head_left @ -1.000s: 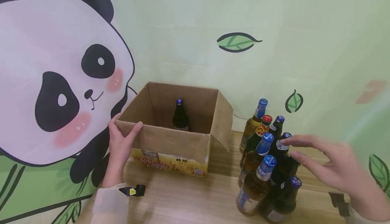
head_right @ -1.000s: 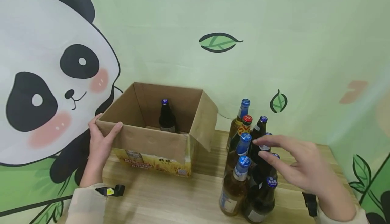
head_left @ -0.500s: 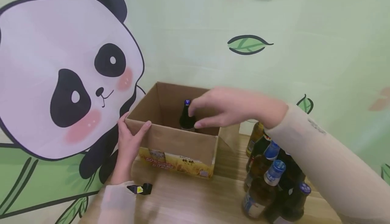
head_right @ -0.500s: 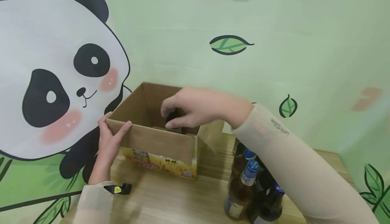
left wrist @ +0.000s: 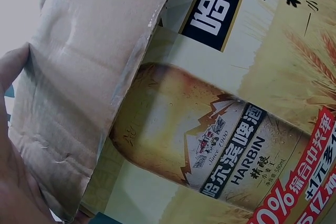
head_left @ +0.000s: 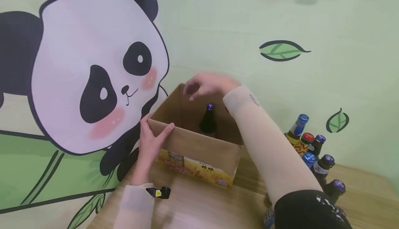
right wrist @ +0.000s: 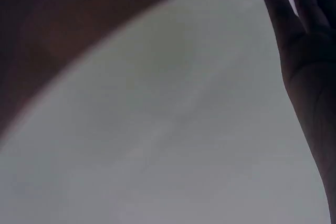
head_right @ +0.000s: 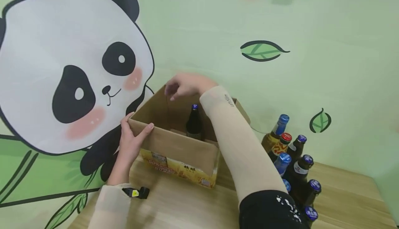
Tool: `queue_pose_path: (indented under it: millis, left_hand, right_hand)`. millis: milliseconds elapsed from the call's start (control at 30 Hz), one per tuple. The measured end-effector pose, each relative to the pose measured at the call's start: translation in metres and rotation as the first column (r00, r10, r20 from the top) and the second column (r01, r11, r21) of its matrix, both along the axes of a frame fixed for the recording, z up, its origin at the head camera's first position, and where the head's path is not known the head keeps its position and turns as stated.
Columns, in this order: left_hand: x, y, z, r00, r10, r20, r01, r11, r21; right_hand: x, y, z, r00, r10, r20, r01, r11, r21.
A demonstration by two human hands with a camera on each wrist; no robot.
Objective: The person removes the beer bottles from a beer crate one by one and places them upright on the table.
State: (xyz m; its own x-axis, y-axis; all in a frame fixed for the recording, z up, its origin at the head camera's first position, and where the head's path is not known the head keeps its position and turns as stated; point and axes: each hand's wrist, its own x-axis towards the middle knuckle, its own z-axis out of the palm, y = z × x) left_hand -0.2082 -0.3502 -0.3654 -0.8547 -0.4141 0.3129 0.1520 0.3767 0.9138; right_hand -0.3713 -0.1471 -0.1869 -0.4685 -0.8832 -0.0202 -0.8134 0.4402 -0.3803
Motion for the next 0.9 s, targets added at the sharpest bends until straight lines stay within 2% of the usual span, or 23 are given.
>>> queue_pose_path:
  millis: [67,167,267,300,500,667,900]
  left_hand:
    - [0.002,0.01,-0.002,1.0,-0.003,0.008,0.003,1.0,-0.006]
    - [0.011,0.02,-0.004,0.999,-0.007,0.034,0.008,1.0,-0.015]
    - [0.017,0.025,-0.001,0.999,-0.011,0.047,0.012,1.0,-0.017]
    - [0.018,0.026,0.001,0.999,-0.013,0.044,0.013,1.0,-0.016]
    - [0.018,0.026,0.01,1.0,-0.001,0.006,0.001,1.0,-0.013]
    - [0.018,0.026,0.009,1.0,-0.006,0.023,0.006,1.0,-0.014]
    - [0.019,0.028,0.008,1.0,0.002,0.02,-0.001,1.0,-0.011]
  right_hand:
    - [-0.015,0.015,-0.025,0.994,-0.031,0.101,0.038,0.997,-0.06]
    - [-0.027,0.038,-0.062,0.965,-0.086,0.246,0.118,0.986,-0.118]
    - [-0.032,0.056,-0.084,0.935,-0.126,0.33,0.178,0.975,-0.133]
    - [-0.033,0.059,-0.086,0.931,-0.135,0.339,0.189,0.973,-0.132]
    - [-0.035,0.062,-0.084,0.939,-0.164,0.302,0.195,0.978,-0.075]
    - [-0.031,0.064,-0.083,0.922,-0.217,0.321,0.229,0.973,0.0]
    - [-0.029,0.067,-0.085,0.92,-0.222,0.323,0.224,0.974,0.029]
